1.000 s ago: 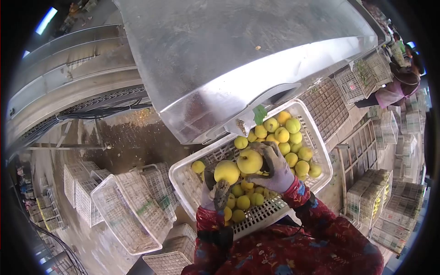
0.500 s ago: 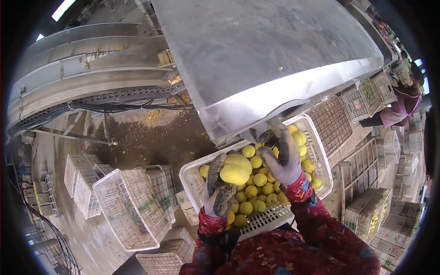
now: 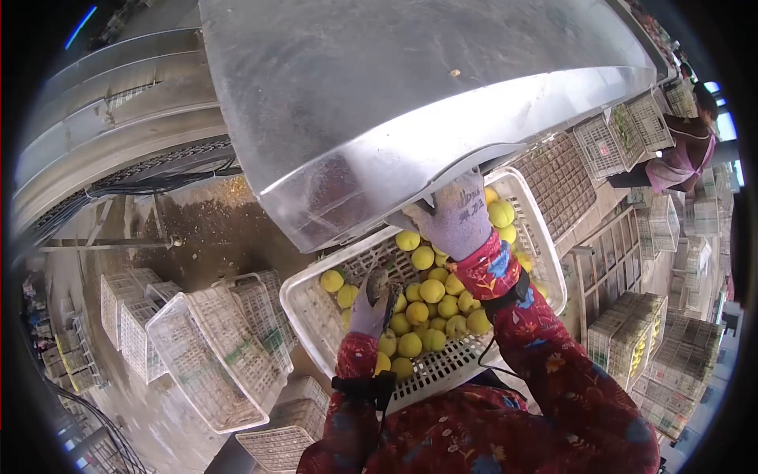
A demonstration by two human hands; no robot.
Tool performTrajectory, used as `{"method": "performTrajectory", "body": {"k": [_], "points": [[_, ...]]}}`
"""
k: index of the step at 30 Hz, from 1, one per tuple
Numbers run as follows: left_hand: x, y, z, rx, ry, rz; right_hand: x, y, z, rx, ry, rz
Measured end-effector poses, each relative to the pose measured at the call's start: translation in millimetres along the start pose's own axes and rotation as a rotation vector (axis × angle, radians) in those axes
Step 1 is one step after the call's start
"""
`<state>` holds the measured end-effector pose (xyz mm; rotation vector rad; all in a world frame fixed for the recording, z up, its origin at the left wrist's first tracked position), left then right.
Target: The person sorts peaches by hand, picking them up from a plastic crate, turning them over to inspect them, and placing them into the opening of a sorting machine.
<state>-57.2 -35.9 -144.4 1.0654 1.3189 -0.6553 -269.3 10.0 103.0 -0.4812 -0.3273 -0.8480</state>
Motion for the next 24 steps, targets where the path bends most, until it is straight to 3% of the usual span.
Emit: {"method": "performTrajectory", "body": {"k": [2, 4, 6, 8, 9, 11, 14, 15, 17, 20, 21, 22, 24], "points": [[37.6, -9.9, -16.8, 0.134, -0.314, 0.097, -3.3, -3.6, 26.5, -0.067, -0.163, 0.035], [60.9, -29.8, -51.0, 0.289, -0.517, 0.114, -24.7, 11.5, 43.1, -0.010, -0.204, -0.096], [89.6, -44.1, -81.3, 0.191, -0.576, 0.144, -66.7, 37.3, 45.7, -0.024, -0.178, -0.156], [115.3, -60.8, -97.6, 0.091, -0.656, 0.198, -134.8, 72.5, 31.6, 0.095, -0.140, -0.493], [123.0, -74.7, -100.7, 0.035, -0.709, 0.232, -164.3, 87.7, 24.9, 0.081, -0.113, -0.569], [140.8, -95.3, -105.2, -0.028, -0.831, 0.246, -189.1, 96.6, 5.9, 0.209, 0.213, -0.532], [131.0, -94.9, -107.9, -0.111, -0.718, 0.344, -186.8, 94.9, -32.3, 0.440, 0.562, -0.559], [127.0, -91.0, -105.5, -0.160, -0.747, 0.343, -191.9, 101.9, -51.7, 0.442, 0.667, -0.448], [215.1, -86.3, -93.3, -0.217, -0.266, 0.227, -200.7, 114.0, -69.3, 0.362, 0.749, -0.294], [80.2, -60.3, -93.3, -0.206, 0.533, 0.282, -190.9, 109.0, -52.5, 0.435, 0.549, -0.380], [68.9, -49.4, -93.1, -0.196, 0.743, 0.293, -182.6, 114.1, -40.7, 0.405, 0.398, -0.492], [48.8, -41.6, -96.6, -0.189, 0.960, 0.304, -169.2, 116.6, -31.6, 0.432, 0.167, -0.478], [-15.8, -30.2, -88.7, -0.079, 0.609, -0.023, -137.6, 122.4, -10.2, 0.492, -0.303, -0.440]]}}
Point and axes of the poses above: each hand's wrist, its own y-axis away from the middle knuckle, its own z-axis out of the back of the hand, x = y × z, the point moved 7 cm from there along -y, towards the middle knuckle, and after that the axes turned 15 degrees about -z, right-handed, at the moved point
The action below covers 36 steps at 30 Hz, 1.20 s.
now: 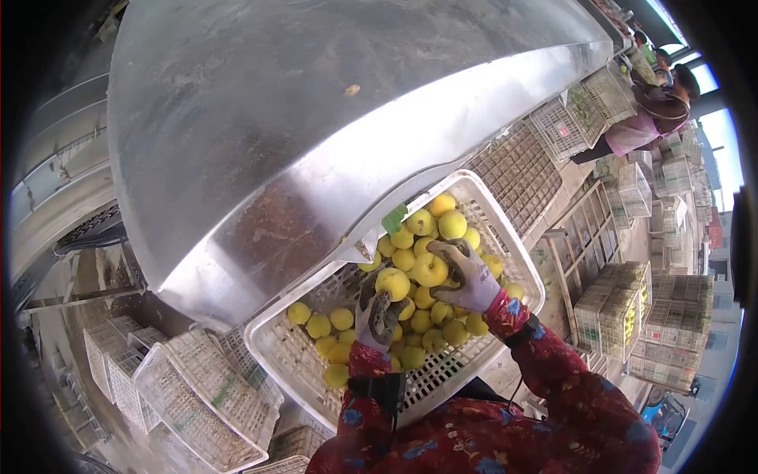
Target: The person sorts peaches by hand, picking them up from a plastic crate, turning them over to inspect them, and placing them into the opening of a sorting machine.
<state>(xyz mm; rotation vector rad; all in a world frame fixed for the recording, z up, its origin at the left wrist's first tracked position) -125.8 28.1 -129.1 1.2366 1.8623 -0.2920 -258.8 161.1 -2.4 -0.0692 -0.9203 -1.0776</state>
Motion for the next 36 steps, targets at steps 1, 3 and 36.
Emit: {"method": "performTrajectory", "body": {"k": [1, 3, 36], "points": [[-20.8, 6.2, -9.3, 0.032, 0.006, -0.048, 19.0, 11.1, -0.6, 0.114, -0.083, 0.017], [-51.7, 18.9, -21.7, 0.024, 0.208, -0.056, 42.0, 28.1, 1.8, 0.049, -0.228, 0.106], [-92.3, 14.9, 60.0, -0.155, -0.101, -0.211, 180.2, -40.8, -16.4, -0.592, 0.383, 0.504]]}}
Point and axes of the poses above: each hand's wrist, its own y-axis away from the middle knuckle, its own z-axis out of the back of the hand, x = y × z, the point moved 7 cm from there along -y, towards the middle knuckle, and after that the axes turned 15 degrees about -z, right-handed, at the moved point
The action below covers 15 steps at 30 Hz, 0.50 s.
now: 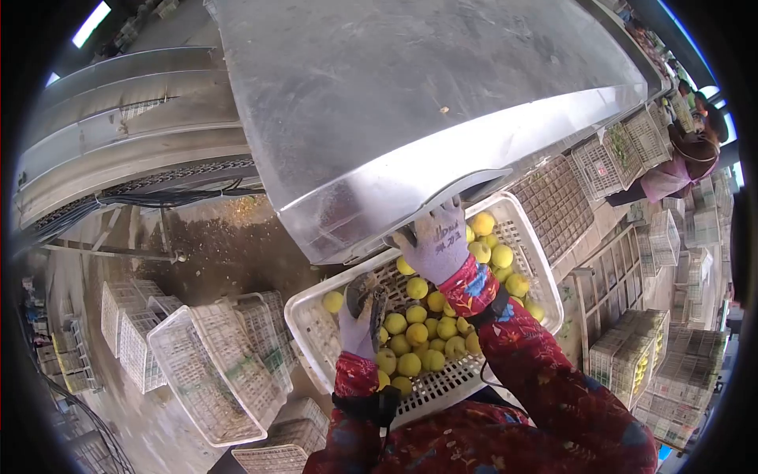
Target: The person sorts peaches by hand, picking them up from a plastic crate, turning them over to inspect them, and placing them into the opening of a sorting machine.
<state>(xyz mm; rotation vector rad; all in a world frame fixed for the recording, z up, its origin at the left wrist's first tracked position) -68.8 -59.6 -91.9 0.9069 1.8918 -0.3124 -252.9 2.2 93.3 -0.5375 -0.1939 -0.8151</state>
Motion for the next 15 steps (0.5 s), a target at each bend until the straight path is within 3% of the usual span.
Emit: {"method": "performTrajectory", "body": {"k": [1, 4, 5, 8, 10, 12, 14, 15], "points": [[31.3, -3.8, 21.5, -0.005, -0.067, 0.019, -2.3, -5.1, 1.6, 0.022, -0.051, 0.003], [97.9, -31.5, 33.0, 0.186, -0.768, 0.182, -15.2, -14.3, 35.8, 0.053, -0.218, -0.025], [146.7, -34.6, 44.4, 0.104, -0.513, 0.170, -28.6, -8.4, 49.6, 0.083, -0.281, -0.109], [200.9, -58.2, 31.0, 0.175, -0.792, 0.290, -105.0, 30.7, 68.3, 0.034, -0.354, -0.281], [222.0, -69.4, 25.4, 0.233, -1.021, 0.364, -173.0, 69.8, 48.3, 0.223, -0.160, -0.596], [230.4, -77.7, 16.9, 0.256, -1.095, 0.400, -212.8, 99.7, 10.7, 0.477, 0.099, -0.712], [240.4, -76.1, 14.9, 0.246, -1.053, 0.407, -212.9, 108.2, -31.6, 0.426, 0.356, -0.450], [245.5, -70.2, 16.5, 0.213, -0.926, 0.393, -211.2, 109.5, -45.2, 0.530, 0.398, -0.467]]}}
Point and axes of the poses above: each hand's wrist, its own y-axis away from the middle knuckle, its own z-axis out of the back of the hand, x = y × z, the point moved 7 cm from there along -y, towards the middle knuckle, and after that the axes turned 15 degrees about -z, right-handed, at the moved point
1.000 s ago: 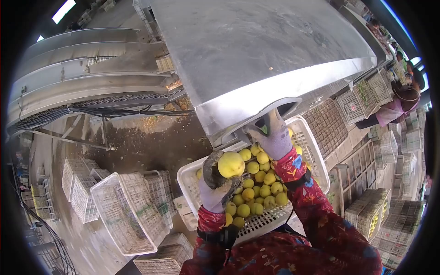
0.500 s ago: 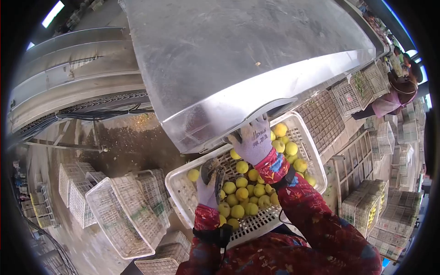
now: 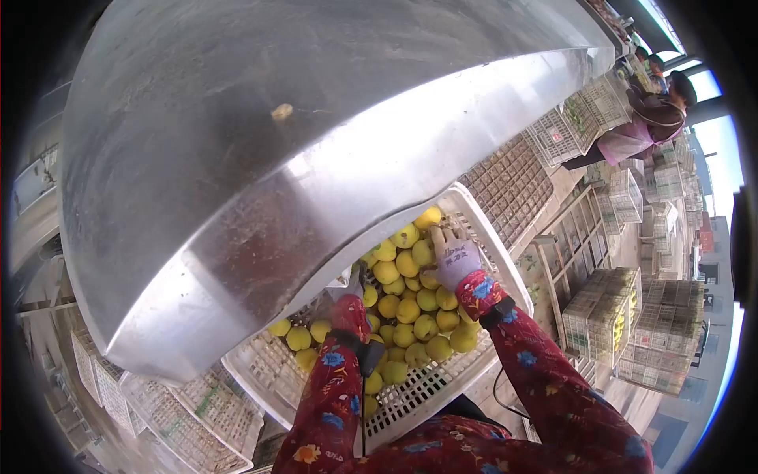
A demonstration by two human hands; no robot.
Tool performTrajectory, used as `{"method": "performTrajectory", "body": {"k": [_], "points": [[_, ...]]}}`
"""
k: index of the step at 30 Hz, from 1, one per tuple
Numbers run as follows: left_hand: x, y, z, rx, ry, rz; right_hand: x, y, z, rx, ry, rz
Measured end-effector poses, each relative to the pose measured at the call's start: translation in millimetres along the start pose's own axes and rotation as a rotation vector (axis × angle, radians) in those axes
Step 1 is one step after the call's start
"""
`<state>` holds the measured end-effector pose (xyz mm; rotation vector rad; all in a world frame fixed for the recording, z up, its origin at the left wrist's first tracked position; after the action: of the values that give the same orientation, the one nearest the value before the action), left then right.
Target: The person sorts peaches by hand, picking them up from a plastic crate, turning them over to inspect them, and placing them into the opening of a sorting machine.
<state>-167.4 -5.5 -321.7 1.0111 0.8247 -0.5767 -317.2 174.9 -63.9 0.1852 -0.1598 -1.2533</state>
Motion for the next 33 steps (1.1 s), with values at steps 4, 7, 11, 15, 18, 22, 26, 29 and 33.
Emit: {"method": "performTrajectory", "body": {"k": [4, 7, 11, 15, 18, 22, 26, 29, 33], "points": [[-38.4, 42.6, 4.2, -0.011, 0.719, -0.071, 14.3, 7.7, -5.4, 0.192, -0.174, 0.057], [-133.2, 111.4, 23.6, 0.069, 1.095, -0.156, 28.9, 41.6, 35.3, 0.182, -0.561, 0.253], [-192.6, 161.0, 57.5, 0.069, 1.303, -0.288, 53.8, 80.3, 92.6, 0.187, -0.836, 0.381], [-232.3, 190.1, 111.1, 0.039, 1.187, -0.556, 74.8, 102.4, 130.8, 0.069, -0.932, 0.323], [-236.8, 206.6, 146.4, -0.037, 1.023, -0.644, 93.5, 102.5, 137.5, -0.033, -1.001, 0.283], [-236.4, 222.2, 174.8, -0.124, 0.844, -0.762, 144.5, 72.0, 151.8, -0.257, -0.835, 0.384], [-248.6, 233.5, 188.8, -0.200, 0.915, -0.829, 177.1, 40.2, 148.8, -0.398, -0.442, 0.350], [-241.2, 239.9, 184.2, -0.239, 1.178, -0.580, 153.8, 61.4, 169.6, -0.395, -0.636, 0.443], [-253.0, 233.6, 175.1, -0.234, 1.050, -0.728, 151.1, 125.8, 163.5, -0.154, -0.702, 0.609]]}}
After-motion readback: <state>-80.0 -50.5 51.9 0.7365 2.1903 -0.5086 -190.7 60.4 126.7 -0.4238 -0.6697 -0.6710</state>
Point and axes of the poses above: each hand's wrist, its own y-axis away from the middle knuckle, its own z-axis out of the back of the hand, x = y × z, the point moved 7 cm from there along -y, towards the middle knuckle, and after that the axes turned 15 degrees about -z, right-handed, at the moved point
